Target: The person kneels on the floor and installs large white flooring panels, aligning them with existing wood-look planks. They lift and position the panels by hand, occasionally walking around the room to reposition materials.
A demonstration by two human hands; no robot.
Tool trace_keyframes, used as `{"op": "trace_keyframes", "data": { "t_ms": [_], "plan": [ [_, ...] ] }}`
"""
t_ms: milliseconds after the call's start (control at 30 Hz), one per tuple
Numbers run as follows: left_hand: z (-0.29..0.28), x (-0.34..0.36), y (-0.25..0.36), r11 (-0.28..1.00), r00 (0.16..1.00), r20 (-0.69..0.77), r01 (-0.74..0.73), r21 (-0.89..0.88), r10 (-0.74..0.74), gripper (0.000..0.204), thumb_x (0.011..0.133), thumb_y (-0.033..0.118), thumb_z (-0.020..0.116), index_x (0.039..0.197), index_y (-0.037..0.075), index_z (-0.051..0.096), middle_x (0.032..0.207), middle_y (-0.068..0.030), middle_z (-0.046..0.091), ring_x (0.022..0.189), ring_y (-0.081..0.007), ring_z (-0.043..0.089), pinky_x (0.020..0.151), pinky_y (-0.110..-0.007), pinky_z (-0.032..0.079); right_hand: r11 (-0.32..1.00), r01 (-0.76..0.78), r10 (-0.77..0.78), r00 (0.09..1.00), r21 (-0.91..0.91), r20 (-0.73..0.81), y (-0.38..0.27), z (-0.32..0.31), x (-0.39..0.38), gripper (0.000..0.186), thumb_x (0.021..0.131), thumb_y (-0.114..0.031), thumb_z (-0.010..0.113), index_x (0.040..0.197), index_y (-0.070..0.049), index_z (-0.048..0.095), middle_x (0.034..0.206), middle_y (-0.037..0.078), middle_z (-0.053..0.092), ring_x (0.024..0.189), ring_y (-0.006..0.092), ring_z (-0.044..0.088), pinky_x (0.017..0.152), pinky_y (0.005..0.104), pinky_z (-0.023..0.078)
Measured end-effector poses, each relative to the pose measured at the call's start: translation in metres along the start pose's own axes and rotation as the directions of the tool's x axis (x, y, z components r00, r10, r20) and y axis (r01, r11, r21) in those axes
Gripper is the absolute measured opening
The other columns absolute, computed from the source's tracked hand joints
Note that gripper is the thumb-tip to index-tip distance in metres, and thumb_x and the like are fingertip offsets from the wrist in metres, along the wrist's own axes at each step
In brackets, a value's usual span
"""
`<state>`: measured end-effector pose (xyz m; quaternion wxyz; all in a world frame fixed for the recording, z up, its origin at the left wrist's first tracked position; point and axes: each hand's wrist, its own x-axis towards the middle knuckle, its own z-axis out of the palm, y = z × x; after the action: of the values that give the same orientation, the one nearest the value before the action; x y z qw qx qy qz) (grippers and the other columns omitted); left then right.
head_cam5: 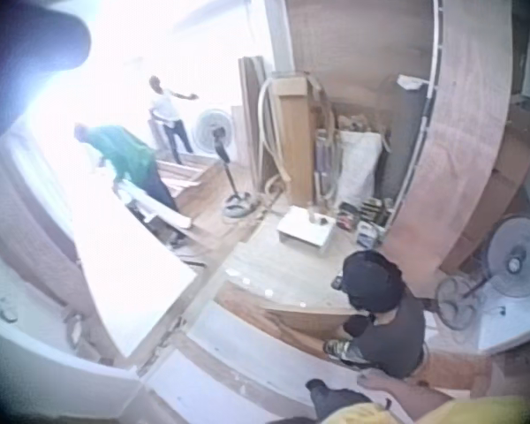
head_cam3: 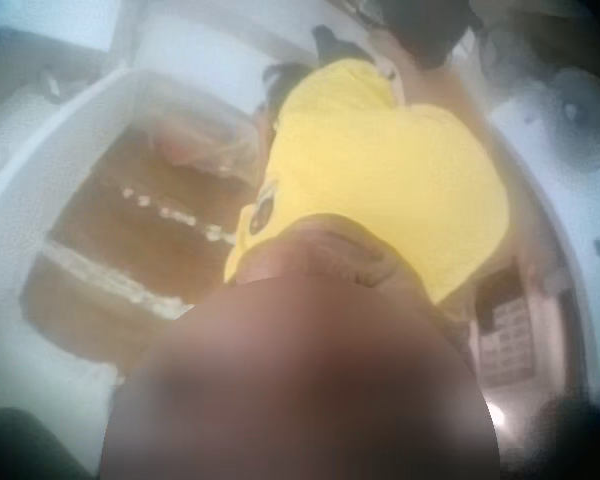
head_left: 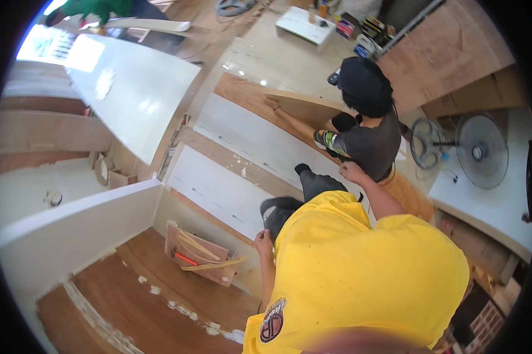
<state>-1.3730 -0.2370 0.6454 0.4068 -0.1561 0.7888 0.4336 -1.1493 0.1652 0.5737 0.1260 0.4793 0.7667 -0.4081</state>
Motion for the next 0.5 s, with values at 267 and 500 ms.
{"op": "trace_keyframes", "data": {
  "t_ms": [267, 500],
  "plan": [
    [-0.040, 0.076, 0.104, 0.966, 0.987, 0.146, -0.101, 0.238, 0.068, 0.025, 0.090, 0.018, 0.065, 0.091, -0.006, 0.067, 0.078, -0.0076, 0.066, 0.070, -0.0133, 0.055, 0.067, -0.029, 0.046, 0.971, -0.223, 0.210, 0.967, 0.082, 0.146, -0.080, 0.000, 0.018, 0.031, 0.082, -0.026, 0.062, 0.094, 0.002, 0.068, 0.085, 0.018, 0.069, 0.079, 0.0283, 0.067, 0.072, 0.0397, 0.050],
    [-0.122, 0.195, 0.190, 0.927, 0.977, 0.175, -0.173, 0.334, 0.119, 0.022, 0.090, 0.018, 0.065, 0.086, -0.004, 0.066, 0.069, -0.0025, 0.061, 0.064, -0.0111, 0.049, 0.059, -0.029, 0.042, 0.915, -0.389, 0.371, 0.915, 0.103, 0.159, -0.128, 0.068, -0.012, 0.028, 0.082, -0.025, 0.059, 0.087, 0.001, 0.069, 0.080, 0.015, 0.069, 0.071, 0.0241, 0.064, 0.068, 0.0371, 0.049]
  ]
}}
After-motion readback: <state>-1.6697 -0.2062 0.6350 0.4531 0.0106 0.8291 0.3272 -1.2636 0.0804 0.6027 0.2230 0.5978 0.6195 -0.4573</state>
